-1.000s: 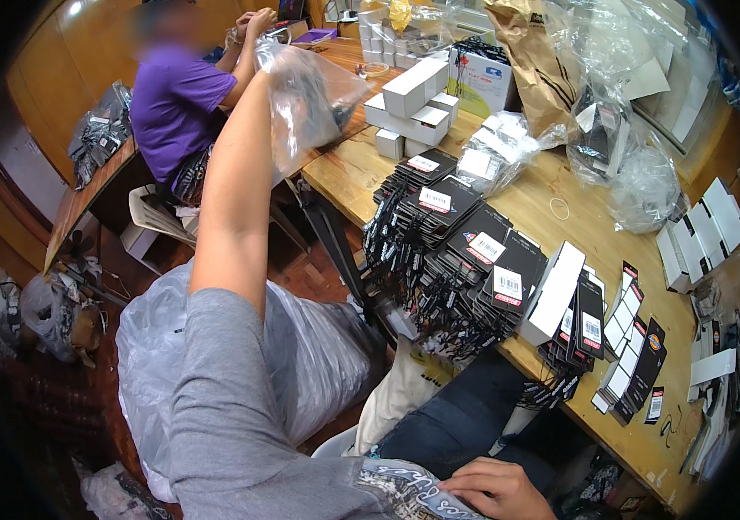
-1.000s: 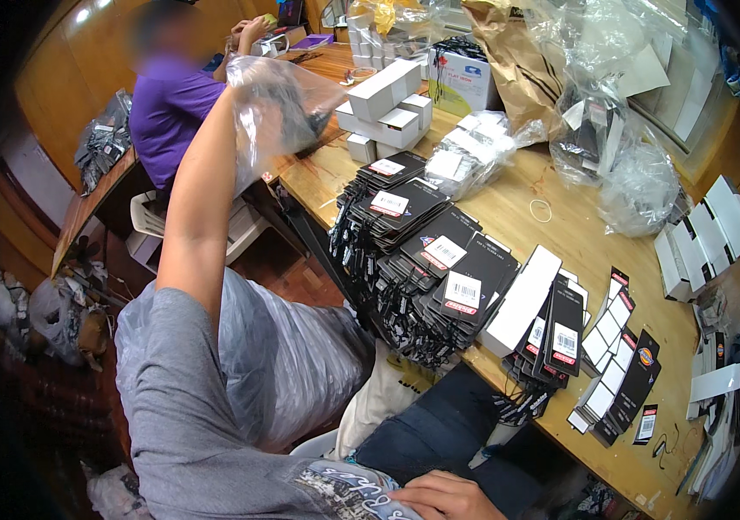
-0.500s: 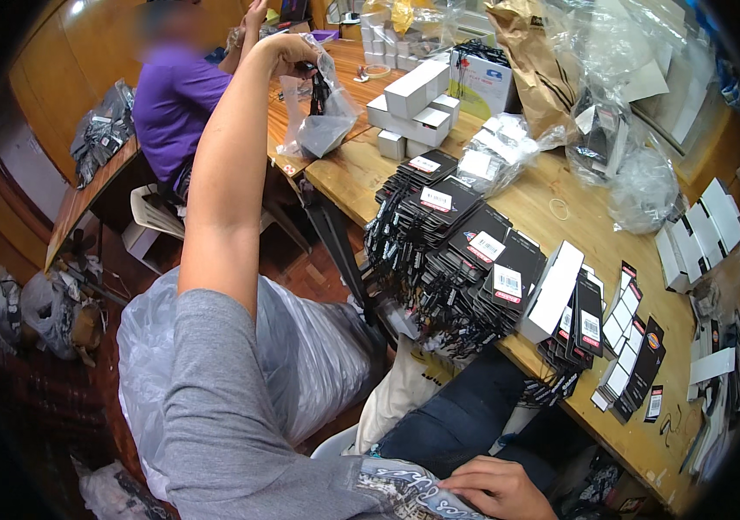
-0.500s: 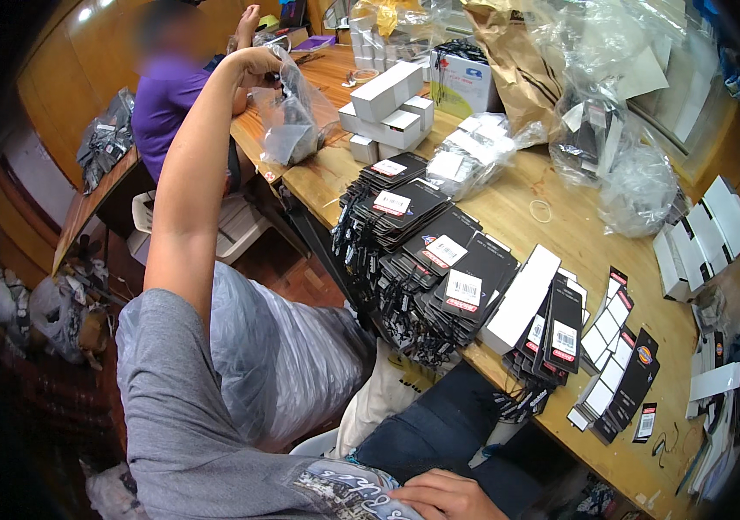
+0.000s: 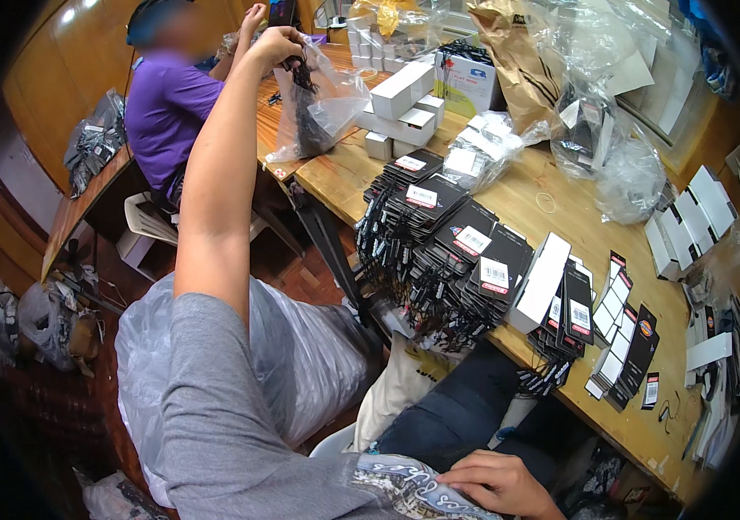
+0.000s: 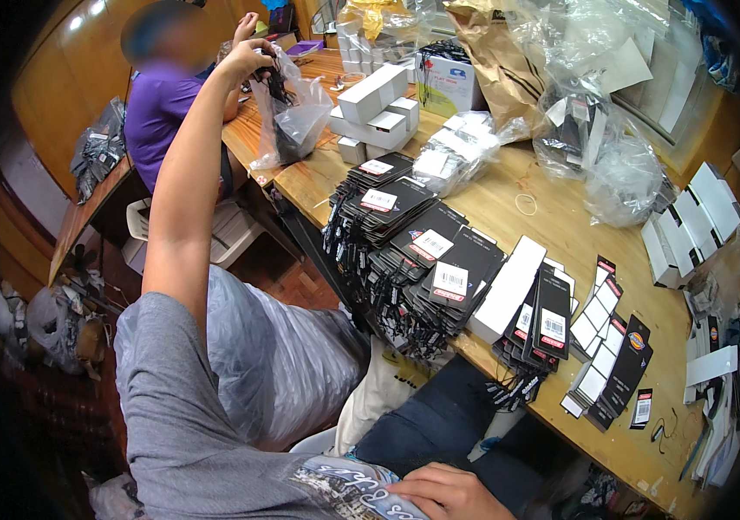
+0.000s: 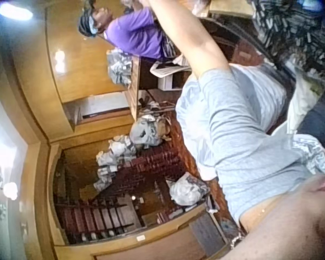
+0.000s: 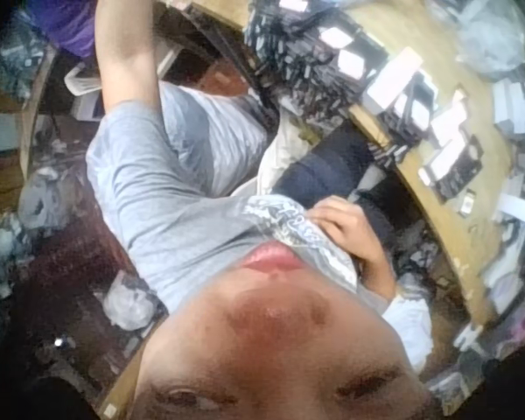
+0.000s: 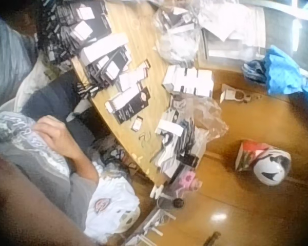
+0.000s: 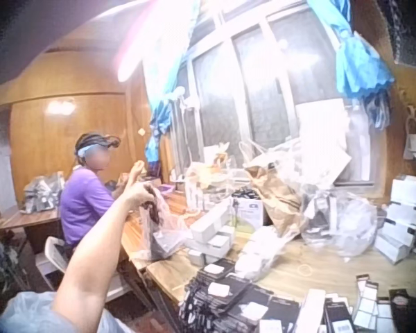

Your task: The person assembles small black tags by inserting a thin black string into a slot on the tag. They handle stacks of tags and strings on a cluttered wooden table, occasionally picking up and placing down items while another person works nearby.

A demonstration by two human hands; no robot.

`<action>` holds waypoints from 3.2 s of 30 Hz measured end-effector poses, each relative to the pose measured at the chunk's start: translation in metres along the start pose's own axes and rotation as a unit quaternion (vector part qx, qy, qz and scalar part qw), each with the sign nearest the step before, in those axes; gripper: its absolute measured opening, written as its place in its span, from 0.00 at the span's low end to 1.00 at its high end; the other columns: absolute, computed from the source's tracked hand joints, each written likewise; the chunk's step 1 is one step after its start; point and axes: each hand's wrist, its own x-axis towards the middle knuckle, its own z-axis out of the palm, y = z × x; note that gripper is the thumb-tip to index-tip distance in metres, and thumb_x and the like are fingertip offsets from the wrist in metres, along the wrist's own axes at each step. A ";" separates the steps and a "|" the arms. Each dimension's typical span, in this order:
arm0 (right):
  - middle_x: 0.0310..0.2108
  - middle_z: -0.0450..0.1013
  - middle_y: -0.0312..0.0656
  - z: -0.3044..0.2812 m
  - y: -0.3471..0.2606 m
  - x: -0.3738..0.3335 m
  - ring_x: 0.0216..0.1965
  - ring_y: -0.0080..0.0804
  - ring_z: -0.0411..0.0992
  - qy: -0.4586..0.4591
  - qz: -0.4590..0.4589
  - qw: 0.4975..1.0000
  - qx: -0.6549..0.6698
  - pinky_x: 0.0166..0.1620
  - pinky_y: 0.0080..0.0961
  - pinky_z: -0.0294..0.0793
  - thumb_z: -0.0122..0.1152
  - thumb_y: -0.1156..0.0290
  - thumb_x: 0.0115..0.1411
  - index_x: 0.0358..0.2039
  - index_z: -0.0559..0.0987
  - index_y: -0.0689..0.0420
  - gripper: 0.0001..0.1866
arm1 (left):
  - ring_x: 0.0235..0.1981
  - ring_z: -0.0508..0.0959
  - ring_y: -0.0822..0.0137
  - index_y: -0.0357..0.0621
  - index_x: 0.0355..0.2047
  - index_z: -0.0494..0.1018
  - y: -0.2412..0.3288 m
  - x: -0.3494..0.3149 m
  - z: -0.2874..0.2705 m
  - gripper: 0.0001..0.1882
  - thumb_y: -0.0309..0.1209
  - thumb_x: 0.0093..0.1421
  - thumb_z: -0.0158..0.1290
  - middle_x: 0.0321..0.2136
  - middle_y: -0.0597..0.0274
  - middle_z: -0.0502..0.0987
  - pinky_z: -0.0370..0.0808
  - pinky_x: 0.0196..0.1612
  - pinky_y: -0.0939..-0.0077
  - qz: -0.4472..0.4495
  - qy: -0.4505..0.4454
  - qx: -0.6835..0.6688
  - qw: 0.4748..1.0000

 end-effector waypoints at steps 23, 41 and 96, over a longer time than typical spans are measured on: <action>0.27 0.70 0.36 0.000 -0.022 0.009 0.27 0.28 0.67 -0.081 0.016 0.992 -0.095 0.30 0.19 0.68 0.55 0.79 0.44 0.32 0.75 0.56 0.11 | 0.38 0.70 0.52 0.54 0.30 0.74 0.029 -0.052 0.058 0.15 0.22 0.43 0.44 0.34 0.52 0.70 0.67 0.41 0.62 0.242 0.098 0.460 0.849; 0.25 0.69 0.39 -0.008 -0.031 0.006 0.24 0.28 0.69 0.048 -0.007 0.987 -0.151 0.27 0.18 0.68 0.54 0.85 0.38 0.27 0.76 0.57 0.13 | 0.12 0.68 0.72 0.35 0.23 0.72 0.008 -0.120 -0.085 0.09 0.21 0.42 0.42 0.12 0.60 0.69 0.63 0.15 0.78 0.036 0.028 0.121 0.992; 0.25 0.69 0.47 0.027 -0.005 0.118 0.28 0.41 0.69 -0.186 -0.106 0.890 -0.403 0.32 0.29 0.69 0.46 0.78 0.41 0.23 0.73 0.62 0.08 | 0.15 0.70 0.72 0.36 0.48 0.55 0.060 -0.360 0.048 0.31 0.14 0.37 0.34 0.38 0.54 0.64 0.69 0.17 0.83 -0.044 -0.553 -0.043 0.831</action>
